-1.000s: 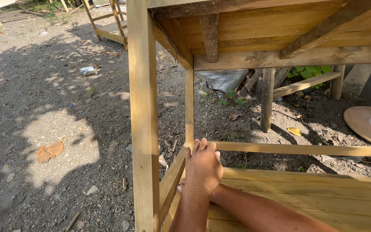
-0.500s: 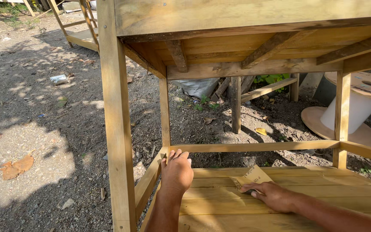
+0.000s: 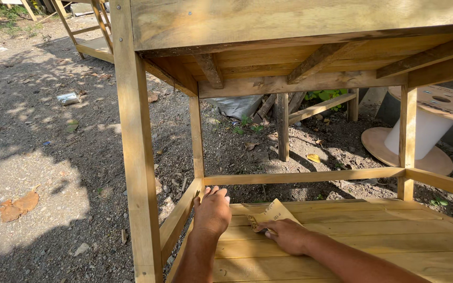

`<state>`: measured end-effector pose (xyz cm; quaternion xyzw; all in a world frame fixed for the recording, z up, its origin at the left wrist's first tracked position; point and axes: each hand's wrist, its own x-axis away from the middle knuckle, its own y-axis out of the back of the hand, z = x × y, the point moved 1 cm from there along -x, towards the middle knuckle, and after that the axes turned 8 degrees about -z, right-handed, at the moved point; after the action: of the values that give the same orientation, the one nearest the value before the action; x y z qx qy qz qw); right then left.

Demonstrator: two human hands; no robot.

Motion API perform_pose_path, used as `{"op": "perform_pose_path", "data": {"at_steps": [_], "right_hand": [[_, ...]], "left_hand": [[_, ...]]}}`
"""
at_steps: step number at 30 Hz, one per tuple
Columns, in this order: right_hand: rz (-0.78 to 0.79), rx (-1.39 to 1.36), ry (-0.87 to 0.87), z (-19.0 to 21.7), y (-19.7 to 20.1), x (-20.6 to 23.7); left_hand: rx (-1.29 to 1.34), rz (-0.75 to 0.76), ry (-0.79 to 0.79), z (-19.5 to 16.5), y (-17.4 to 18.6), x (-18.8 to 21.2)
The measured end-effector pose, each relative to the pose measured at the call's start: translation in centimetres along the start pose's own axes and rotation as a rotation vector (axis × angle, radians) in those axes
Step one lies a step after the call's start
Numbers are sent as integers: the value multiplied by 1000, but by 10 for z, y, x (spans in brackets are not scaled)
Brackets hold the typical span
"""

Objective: The person sands the wooden frame of a shelving unit using a sanding block. They smooth the lower shelf surface and vertical supports, moving the sanding block back and forth along the wood grain.

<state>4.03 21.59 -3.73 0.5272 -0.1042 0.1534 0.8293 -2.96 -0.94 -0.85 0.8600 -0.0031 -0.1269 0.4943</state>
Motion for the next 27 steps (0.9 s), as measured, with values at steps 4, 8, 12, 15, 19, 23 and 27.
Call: {"op": "perform_pose_path", "data": {"at_steps": [4, 8, 12, 15, 19, 23, 27], "right_hand": [[-36, 39, -120, -70, 40, 31], [-20, 65, -203, -66, 34, 25], [-1, 43, -105, 19, 0, -17], [-32, 81, -84, 62, -16, -34], [-33, 60, 18, 28, -4, -18], [-31, 102, -215, -65, 27, 17], [-49, 192, -367, -148, 67, 47]], "left_hand": [[-41, 96, 30, -7, 4, -2], [-47, 117, 5, -9, 3, -6], [-17, 75, 10, -4, -4, -9], [-17, 51, -1, 0, -9, -10], [-25, 52, 5, 3, -12, -8], [13, 1, -6, 3, -12, -7], [-16, 51, -2, 3, -15, -8]]}}
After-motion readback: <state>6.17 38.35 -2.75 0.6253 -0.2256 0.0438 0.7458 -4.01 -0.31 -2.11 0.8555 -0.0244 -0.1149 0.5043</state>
